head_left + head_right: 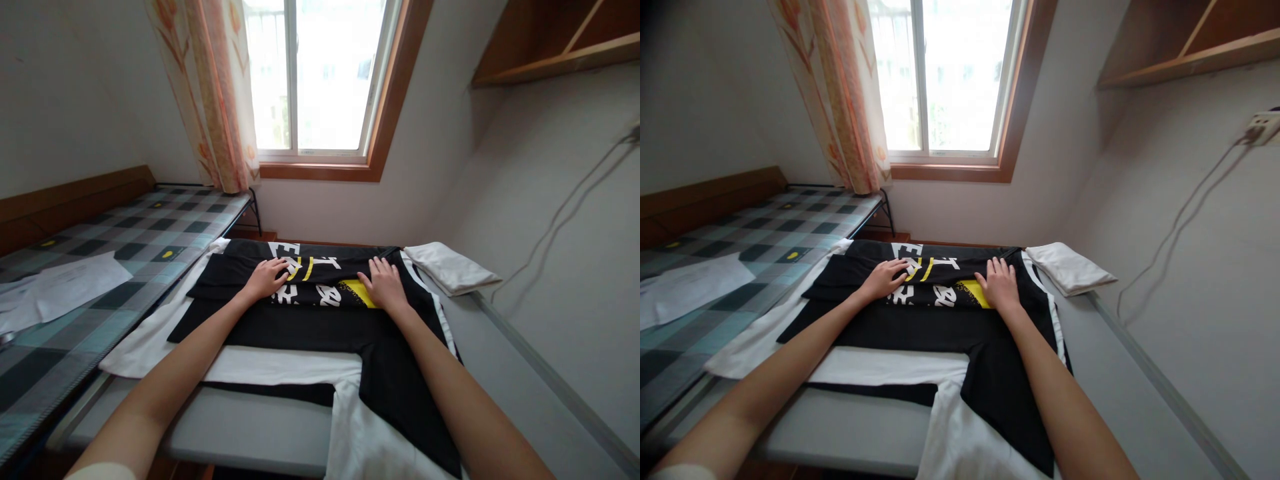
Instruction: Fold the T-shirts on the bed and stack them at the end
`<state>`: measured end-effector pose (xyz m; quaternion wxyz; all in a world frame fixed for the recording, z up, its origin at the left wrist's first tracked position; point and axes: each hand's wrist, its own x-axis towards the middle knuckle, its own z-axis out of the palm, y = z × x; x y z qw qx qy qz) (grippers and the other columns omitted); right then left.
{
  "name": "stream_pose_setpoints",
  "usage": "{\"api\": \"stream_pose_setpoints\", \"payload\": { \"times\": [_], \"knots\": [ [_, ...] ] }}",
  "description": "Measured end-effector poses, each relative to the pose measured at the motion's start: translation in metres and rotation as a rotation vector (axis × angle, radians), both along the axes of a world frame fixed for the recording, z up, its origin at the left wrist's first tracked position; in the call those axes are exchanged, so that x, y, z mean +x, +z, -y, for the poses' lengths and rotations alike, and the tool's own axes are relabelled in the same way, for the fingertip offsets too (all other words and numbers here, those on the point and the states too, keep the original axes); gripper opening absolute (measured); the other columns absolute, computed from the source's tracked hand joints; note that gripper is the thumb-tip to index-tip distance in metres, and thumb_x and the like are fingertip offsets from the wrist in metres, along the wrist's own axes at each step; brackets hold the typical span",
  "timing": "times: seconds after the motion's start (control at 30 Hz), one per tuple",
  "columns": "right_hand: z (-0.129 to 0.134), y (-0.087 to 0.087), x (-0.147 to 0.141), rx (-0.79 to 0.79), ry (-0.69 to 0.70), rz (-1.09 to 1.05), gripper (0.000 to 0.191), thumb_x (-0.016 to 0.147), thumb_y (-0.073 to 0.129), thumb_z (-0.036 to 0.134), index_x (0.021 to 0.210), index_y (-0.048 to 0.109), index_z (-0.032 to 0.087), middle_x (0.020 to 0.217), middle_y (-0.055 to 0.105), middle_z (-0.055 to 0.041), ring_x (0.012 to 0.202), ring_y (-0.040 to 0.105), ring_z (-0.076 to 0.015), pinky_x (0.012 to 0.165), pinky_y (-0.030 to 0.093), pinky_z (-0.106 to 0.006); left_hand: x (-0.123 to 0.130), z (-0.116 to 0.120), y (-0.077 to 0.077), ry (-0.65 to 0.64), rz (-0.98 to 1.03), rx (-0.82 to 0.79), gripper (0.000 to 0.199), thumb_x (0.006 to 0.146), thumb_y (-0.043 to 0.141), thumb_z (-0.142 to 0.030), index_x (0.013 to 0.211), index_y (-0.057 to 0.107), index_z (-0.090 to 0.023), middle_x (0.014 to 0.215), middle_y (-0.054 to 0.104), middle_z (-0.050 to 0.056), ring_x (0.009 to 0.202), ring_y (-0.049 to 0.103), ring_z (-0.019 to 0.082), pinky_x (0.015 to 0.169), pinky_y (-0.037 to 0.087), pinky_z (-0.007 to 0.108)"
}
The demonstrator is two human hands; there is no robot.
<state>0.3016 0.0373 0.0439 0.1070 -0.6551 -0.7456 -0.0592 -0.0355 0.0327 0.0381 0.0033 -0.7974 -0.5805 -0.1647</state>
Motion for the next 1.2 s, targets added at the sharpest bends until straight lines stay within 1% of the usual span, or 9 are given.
{"api": "stream_pose_setpoints", "payload": {
  "times": [0.07,0.17,0.3,0.43,0.53,0.67,0.9,1.07,1.2],
  "knots": [
    [0.001,0.003,-0.023,-0.004,0.12,-0.041,0.066,0.098,0.024,0.05,0.145,0.041,0.006,0.154,0.035,-0.0167,0.143,0.026,-0.0272,0.116,0.018,-0.043,0.0,0.0,0.001,0.002,0.004,-0.005,0.043,0.094,0.043,-0.04,0.132,0.059,-0.027,0.145,0.051,0.002,0.136,0.043,0.021,0.115,0.03,0.04],
    [-0.002,0.008,-0.065,-0.058,0.282,-0.098,0.066,0.098,0.026,0.052,0.145,0.043,0.009,0.153,0.037,-0.0154,0.143,0.028,-0.0276,0.116,0.02,-0.044,0.0,0.0,0.0,0.006,0.007,-0.01,0.044,0.093,0.044,-0.041,0.132,0.059,-0.028,0.145,0.051,0.002,0.137,0.042,0.022,0.115,0.03,0.041],
    [-0.013,0.013,-0.12,-0.104,0.364,-0.172,0.068,0.098,0.022,0.057,0.144,0.044,0.012,0.154,0.035,-0.0155,0.144,0.025,-0.0268,0.116,0.018,-0.044,-0.001,-0.002,-0.004,0.001,0.004,0.006,0.044,0.094,0.043,-0.041,0.132,0.058,-0.027,0.144,0.052,0.003,0.136,0.043,0.021,0.115,0.03,0.04],
    [-0.021,0.007,-0.15,-0.155,0.397,-0.153,0.074,0.097,0.015,0.061,0.145,0.042,0.012,0.156,0.032,-0.0155,0.146,0.021,-0.0287,0.117,0.011,-0.05,-0.004,-0.005,-0.007,-0.009,-0.003,0.003,0.044,0.094,0.042,-0.041,0.133,0.058,-0.026,0.144,0.051,0.003,0.136,0.043,0.02,0.115,0.03,0.04],
    [-0.022,-0.001,-0.153,-0.173,0.368,-0.119,0.079,0.095,0.01,0.063,0.149,0.036,0.011,0.157,0.028,-0.0163,0.146,0.02,-0.0274,0.117,0.006,-0.048,-0.006,-0.006,-0.008,-0.006,-0.013,-0.017,0.045,0.095,0.041,-0.043,0.135,0.055,-0.028,0.147,0.049,0.002,0.138,0.041,0.02,0.116,0.028,0.04],
    [-0.022,-0.004,-0.149,-0.185,0.331,-0.108,0.083,0.094,0.011,0.065,0.15,0.034,0.009,0.158,0.025,-0.0163,0.146,0.019,-0.026,0.118,0.007,-0.044,-0.005,-0.005,-0.006,0.007,-0.041,-0.057,0.047,0.096,0.038,-0.045,0.139,0.05,-0.03,0.15,0.044,0.0,0.14,0.037,0.019,0.117,0.025,0.04],
    [-0.024,-0.006,-0.146,-0.169,0.291,-0.098,0.082,0.094,0.015,0.064,0.149,0.035,0.008,0.157,0.028,-0.0148,0.146,0.021,-0.0253,0.117,0.01,-0.041,-0.005,-0.005,-0.005,0.021,-0.084,-0.088,0.051,0.097,0.034,-0.047,0.144,0.045,-0.03,0.154,0.039,0.001,0.142,0.033,0.02,0.118,0.023,0.041],
    [-0.026,-0.008,-0.133,-0.16,0.2,-0.102,0.08,0.094,0.014,0.064,0.149,0.036,0.009,0.158,0.029,-0.0125,0.146,0.019,-0.0244,0.117,0.008,-0.04,-0.006,-0.007,-0.007,0.015,-0.09,-0.095,0.052,0.097,0.033,-0.048,0.144,0.044,-0.029,0.154,0.038,0.002,0.143,0.033,0.021,0.118,0.023,0.042],
    [-0.027,-0.007,-0.119,-0.182,0.172,-0.091,0.082,0.094,0.014,0.064,0.151,0.031,0.009,0.159,0.026,-0.0107,0.147,0.017,-0.0234,0.117,0.01,-0.039,-0.006,-0.006,-0.007,0.019,-0.095,-0.097,0.052,0.097,0.033,-0.048,0.145,0.043,-0.029,0.155,0.037,0.002,0.143,0.031,0.021,0.118,0.022,0.042]
  ]
}}
